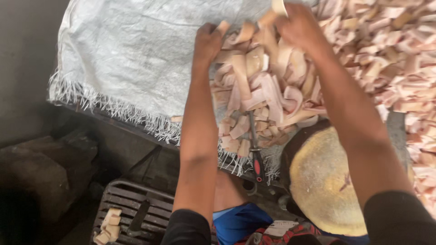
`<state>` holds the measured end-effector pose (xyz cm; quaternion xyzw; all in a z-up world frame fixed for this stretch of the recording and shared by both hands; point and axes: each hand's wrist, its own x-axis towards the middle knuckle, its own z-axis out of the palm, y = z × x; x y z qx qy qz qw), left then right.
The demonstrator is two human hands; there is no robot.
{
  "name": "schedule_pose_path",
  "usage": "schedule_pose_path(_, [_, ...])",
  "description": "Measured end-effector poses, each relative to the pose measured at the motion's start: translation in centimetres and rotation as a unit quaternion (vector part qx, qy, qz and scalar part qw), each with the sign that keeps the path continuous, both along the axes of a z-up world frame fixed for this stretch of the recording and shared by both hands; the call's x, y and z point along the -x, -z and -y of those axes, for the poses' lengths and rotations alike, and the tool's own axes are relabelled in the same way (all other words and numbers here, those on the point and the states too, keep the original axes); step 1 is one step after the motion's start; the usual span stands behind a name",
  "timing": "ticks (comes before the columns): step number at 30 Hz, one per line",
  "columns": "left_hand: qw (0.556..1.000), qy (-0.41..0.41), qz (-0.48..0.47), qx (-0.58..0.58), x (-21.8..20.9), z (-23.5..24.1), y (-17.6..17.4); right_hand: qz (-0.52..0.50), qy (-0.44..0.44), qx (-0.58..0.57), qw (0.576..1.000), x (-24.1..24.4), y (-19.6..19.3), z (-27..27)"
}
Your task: The person sits cross-legged and uses a large knife to chop strips of pork skin into small pieces on a round wooden cutting board. They repeatedly gather the chopped pieces and move them to a pile on the side.
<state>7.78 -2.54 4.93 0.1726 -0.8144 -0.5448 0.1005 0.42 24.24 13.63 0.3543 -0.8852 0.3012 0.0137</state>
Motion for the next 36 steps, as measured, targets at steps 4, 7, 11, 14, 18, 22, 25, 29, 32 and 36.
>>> schedule_pose_path(4, [0.981,0.015,-0.007,-0.192,-5.5,-3.2,-5.2,0.236,0.186,0.088,0.950,-12.0,-1.7,-9.6])
schedule_pose_path(7, [0.969,0.022,-0.020,-0.246,-8.9,-5.0,-7.7,-0.001,0.081,-0.127,0.989,-14.1,-3.7,-13.0])
schedule_pose_path(11, [0.992,0.002,0.013,-0.125,-11.2,-6.8,-8.0,0.459,0.330,0.316,0.762,-16.9,-6.3,-14.2])
schedule_pose_path(14, [0.997,0.067,-0.004,0.024,-11.4,-8.1,-6.4,0.506,0.368,0.287,0.726,-18.8,-5.8,-12.5])
schedule_pose_path(18, [0.994,0.058,0.057,0.079,-12.6,-12.5,-4.3,0.505,0.340,0.244,0.755,-19.1,-2.3,-9.7])
schedule_pose_path(22, [0.999,-0.003,-0.011,0.045,-17.0,-18.1,-3.2,0.421,0.232,0.260,0.838,-17.6,2.0,-9.6])
schedule_pose_path(25, [0.996,0.007,-0.084,-0.001,-16.9,-20.2,-3.1,0.428,0.113,0.389,0.808,-15.7,4.8,-8.8])
schedule_pose_path(29, [0.991,0.071,-0.107,0.026,-15.4,-19.5,-3.3,0.501,0.162,0.379,0.761,-15.8,5.2,-7.6])
schedule_pose_path(32, [0.921,0.098,-0.100,-0.364,-15.0,-19.0,-4.0,0.550,0.253,0.345,0.717,-17.5,3.3,-7.4])
schedule_pose_path(36, [0.957,0.161,-0.239,-0.044,-16.5,-20.1,-6.3,0.553,0.189,0.513,0.629,-19.4,2.0,-6.5])
